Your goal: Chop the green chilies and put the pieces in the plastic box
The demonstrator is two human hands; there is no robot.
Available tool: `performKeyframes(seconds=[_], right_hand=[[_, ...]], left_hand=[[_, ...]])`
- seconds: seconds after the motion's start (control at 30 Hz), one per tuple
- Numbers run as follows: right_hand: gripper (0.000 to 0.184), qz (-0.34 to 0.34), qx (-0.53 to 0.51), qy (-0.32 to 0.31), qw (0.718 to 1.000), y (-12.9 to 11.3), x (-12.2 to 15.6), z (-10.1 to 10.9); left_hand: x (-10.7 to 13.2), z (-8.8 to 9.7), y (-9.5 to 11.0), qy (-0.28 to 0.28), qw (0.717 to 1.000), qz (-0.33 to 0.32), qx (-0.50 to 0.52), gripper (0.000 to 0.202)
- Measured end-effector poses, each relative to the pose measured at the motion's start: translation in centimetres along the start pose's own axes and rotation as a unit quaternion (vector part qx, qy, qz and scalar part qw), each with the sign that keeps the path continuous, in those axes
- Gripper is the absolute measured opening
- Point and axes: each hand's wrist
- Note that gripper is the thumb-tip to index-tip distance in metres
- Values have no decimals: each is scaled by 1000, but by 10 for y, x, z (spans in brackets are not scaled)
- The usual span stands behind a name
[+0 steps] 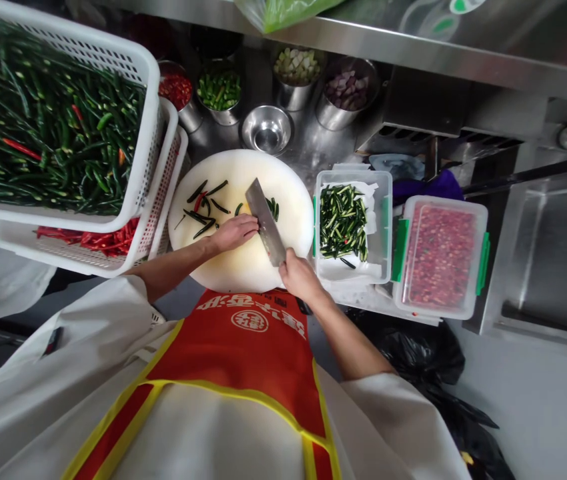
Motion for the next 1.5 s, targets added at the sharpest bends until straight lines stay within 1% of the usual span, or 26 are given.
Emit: performKeyframes(seconds=[0.07, 0.13, 0.17, 0.2, 0.27, 0.3, 0.33, 0.37, 0.43, 0.47, 0.57, 0.63, 0.7, 0.73, 0.8, 0.87, 0.9, 0.93, 1.07, 1.2, 1.3, 1.4, 1.5], right_hand=[[19, 0, 4, 23, 1000, -7, -21, -1], [19, 1, -1, 32, 999, -9, -30, 2], [20, 3, -3, 35, 999, -8, -29, 4], [20, 5, -4, 39, 999, -6, -25, 5], [21, 14, -2, 42, 999, 1, -9, 5], [22, 19, -1, 37, 999, 5, 0, 4], [22, 23, -1, 30, 999, 8, 10, 1], [22, 25, -1, 20, 999, 12, 19, -2], [22, 21, -5, -4, 1000, 18, 33, -10], [22, 16, -7, -15, 1000, 21, 38, -13], [22, -9, -13, -26, 1000, 28, 44, -19], [23, -27, -22, -19, 999, 30, 44, -19], [24, -39, -37, -15, 998, 31, 41, -15], [25, -40, -44, -15, 998, 31, 40, -13], [25, -32, -43, -7, 999, 31, 37, -9], [25, -19, -20, 9, 1000, 30, 36, -7], [25, -13, -3, 14, 1000, 30, 36, -6], [24, -7, 15, 15, 1000, 29, 36, -4], [20, 5, 52, -14, 999, 27, 42, 4], [18, 17, 24, -46, 999, 25, 54, 16], [17, 1, -5, -75, 997, 25, 61, 22], [17, -10, -18, -82, 996, 25, 61, 18], [17, 4, -6, -67, 998, 20, 46, 4]], left_hand=[[1, -1, -1, 12, 1000, -16, -3, 27], [3, 2, -3, 23, 1000, -17, -6, 26], [4, 5, -3, 35, 999, 3, -10, 27], [6, 10, -4, 48, 998, 40, -16, 28], [8, 21, -5, 65, 986, 152, -36, 27], [9, 28, -5, 58, 975, 208, -48, 25], [9, 34, -6, 39, 965, 251, -61, 23], [9, 39, -6, 13, 957, 280, -72, 21], [6, 49, -7, -36, 947, 306, -88, 20], [4, 52, -6, -49, 943, 315, -91, 20], [-3, 56, -4, -55, 936, 337, -91, 22], [-5, 53, 0, -60, 940, 321, -96, 24], [-5, 47, 5, -78, 955, 267, -107, 25], [-3, 42, 7, -89, 964, 225, -112, 25], [0, 33, 11, -108, 980, 118, -117, 24], [3, 25, 13, -113, 987, 17, -116, 26], [4, 22, 12, -105, 988, -15, -115, 27], [5, 19, 11, -91, 989, -32, -113, 27], [5, 14, 6, -31, 994, -46, -92, 32], [5, 13, 4, -18, 996, -55, -75, 31], [6, 11, 4, -7, 995, -56, -77, 29], [6, 8, 2, -2, 995, -58, -79, 29], [6, 5, 0, -2, 996, -60, -73, 29]])
Point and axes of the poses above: each hand's wrist, its own x-axis away from the middle knuckle, its own z-axis out of the back of the hand, y = z × x, and after that the axes turned 14 degrees about -y, right-handed
